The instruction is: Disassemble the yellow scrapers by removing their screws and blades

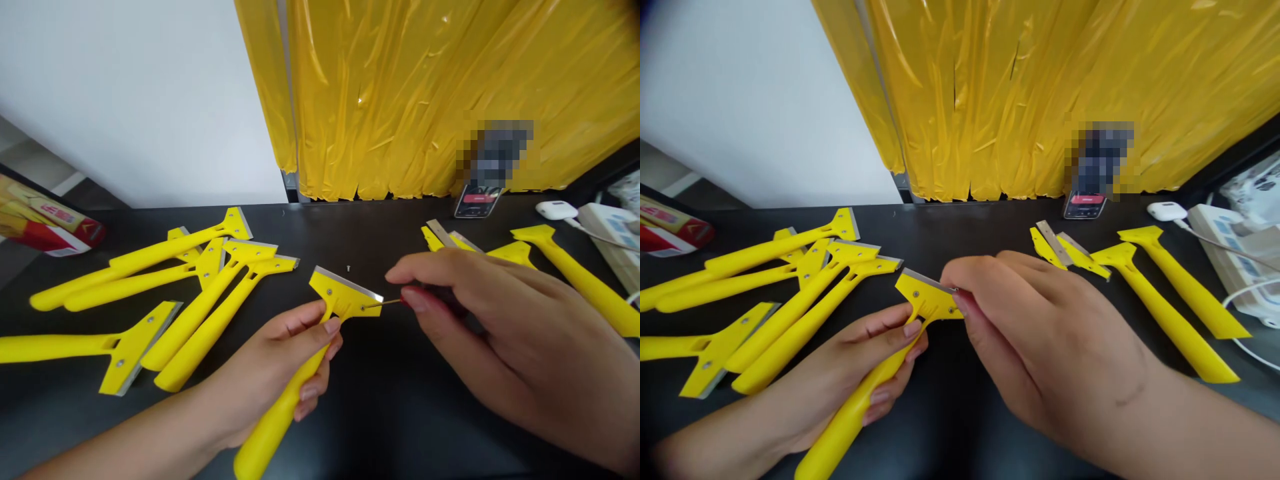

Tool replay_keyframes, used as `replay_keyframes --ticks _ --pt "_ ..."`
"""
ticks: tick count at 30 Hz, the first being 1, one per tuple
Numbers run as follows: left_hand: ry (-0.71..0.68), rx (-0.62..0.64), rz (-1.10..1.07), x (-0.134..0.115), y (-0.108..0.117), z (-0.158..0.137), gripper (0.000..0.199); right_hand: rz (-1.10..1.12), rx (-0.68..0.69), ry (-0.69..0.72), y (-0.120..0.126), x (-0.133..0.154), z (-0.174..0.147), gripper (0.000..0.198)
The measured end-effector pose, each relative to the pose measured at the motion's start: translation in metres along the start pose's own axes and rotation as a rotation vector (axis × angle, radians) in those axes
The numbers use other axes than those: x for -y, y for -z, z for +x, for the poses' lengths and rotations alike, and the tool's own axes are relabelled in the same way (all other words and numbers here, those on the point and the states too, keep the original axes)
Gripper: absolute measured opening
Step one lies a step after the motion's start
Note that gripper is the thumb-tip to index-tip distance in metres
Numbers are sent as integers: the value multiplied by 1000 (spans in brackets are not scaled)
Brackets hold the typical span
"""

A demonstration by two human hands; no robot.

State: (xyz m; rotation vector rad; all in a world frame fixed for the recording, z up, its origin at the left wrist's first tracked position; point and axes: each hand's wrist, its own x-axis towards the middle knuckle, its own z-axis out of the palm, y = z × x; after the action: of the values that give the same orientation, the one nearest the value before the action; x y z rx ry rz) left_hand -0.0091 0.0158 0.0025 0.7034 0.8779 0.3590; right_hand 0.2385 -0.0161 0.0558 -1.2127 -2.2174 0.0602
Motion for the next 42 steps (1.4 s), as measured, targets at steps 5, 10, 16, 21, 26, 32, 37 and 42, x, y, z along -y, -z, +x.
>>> replay_keyframes --ticks 5,10,16,21,26,32,37,42 --pt "1 -21 -68 -3 1 0 25 -121 111 130 10 -1 26 17" --pt "1 -18 -89 -6 1 -1 24 -205 92 68 5 0 37 27" --pt "3 -19 -113 -6 2 0 23 -182 87 39 1 -5 32 30" --pt "-6 -17 -114 -7 3 2 25 -154 76 19 4 -4 28 24" --pt "-14 -27 -118 -8 2 2 23 -142 115 72 4 2 29 27" --pt "-22 -43 -120 -7 1 1 24 -23 172 28 3 -3 30 29" --pt "-6 -39 -117 -5 4 1 23 -42 115 72 -1 -9 33 14" --pt "1 -46 -127 -5 4 0 25 -57 132 80 1 -13 32 26"
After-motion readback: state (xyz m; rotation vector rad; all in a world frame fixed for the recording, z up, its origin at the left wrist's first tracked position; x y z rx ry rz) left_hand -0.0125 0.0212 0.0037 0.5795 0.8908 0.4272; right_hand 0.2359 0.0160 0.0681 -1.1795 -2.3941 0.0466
